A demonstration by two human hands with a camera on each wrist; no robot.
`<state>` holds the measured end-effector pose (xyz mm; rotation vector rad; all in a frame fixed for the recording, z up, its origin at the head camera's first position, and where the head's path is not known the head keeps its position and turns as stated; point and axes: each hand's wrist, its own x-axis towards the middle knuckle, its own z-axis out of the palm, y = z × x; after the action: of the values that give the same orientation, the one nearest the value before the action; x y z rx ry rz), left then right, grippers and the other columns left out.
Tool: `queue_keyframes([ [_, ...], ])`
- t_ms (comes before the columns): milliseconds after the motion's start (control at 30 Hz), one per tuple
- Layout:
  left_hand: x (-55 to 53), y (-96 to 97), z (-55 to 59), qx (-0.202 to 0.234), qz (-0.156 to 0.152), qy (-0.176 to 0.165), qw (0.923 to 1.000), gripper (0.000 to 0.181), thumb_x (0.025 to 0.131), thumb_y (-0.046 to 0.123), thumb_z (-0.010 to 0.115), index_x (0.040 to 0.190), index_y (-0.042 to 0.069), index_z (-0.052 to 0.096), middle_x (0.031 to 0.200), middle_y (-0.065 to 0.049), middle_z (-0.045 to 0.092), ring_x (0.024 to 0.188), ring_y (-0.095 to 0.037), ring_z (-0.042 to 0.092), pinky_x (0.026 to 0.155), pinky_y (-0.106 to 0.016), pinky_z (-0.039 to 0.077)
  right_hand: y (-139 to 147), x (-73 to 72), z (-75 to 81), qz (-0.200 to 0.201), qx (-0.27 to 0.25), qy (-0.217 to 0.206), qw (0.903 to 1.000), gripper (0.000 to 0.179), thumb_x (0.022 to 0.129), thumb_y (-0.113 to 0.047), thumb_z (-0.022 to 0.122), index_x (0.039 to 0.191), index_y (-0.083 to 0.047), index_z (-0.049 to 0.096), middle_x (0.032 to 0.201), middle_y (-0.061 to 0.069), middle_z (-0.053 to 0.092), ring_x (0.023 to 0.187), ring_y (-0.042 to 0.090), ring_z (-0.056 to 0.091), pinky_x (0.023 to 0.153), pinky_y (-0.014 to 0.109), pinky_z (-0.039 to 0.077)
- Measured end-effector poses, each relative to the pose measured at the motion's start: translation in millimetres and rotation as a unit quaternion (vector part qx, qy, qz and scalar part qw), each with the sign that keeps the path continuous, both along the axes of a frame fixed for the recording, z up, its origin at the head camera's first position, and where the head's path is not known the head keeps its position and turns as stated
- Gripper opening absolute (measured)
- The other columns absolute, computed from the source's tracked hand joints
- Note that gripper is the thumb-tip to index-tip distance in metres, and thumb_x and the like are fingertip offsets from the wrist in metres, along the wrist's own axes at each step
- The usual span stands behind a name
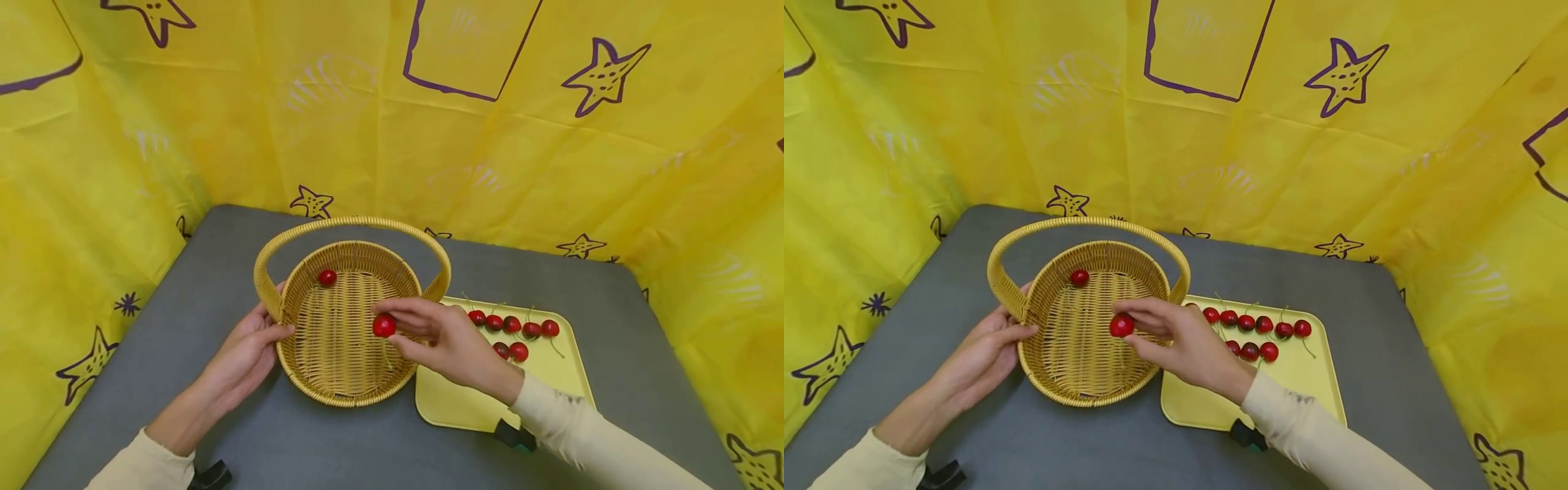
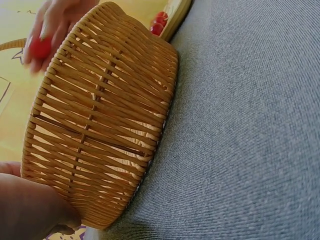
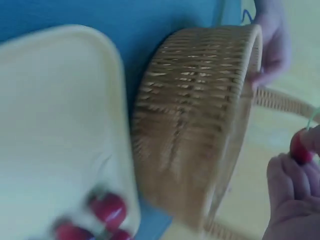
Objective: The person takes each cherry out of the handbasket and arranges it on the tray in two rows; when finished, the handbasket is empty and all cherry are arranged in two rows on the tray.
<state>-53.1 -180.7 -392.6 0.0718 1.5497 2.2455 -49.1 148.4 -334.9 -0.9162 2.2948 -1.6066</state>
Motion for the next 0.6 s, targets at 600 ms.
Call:
queue_keyframes([
  [600,-1.2,0.9,-3.9,-0.002,-0.002,0.009,1.0,0.083,0.105,-0.008,0.044,0.172,0.017,0.0,0.178,-0.006,0.005,0.161,-0.021,0.007,0.129,-0.036,0.014,203.5,49.0,-24.0,-0.154,0.026,-0.016,0.9875,0.057,0.093,0.02,0.064,0.148,0.007,0.055,0.15,0.018,0.06,0.13,0.019,0.064,0.095,0.032,0.057],
])
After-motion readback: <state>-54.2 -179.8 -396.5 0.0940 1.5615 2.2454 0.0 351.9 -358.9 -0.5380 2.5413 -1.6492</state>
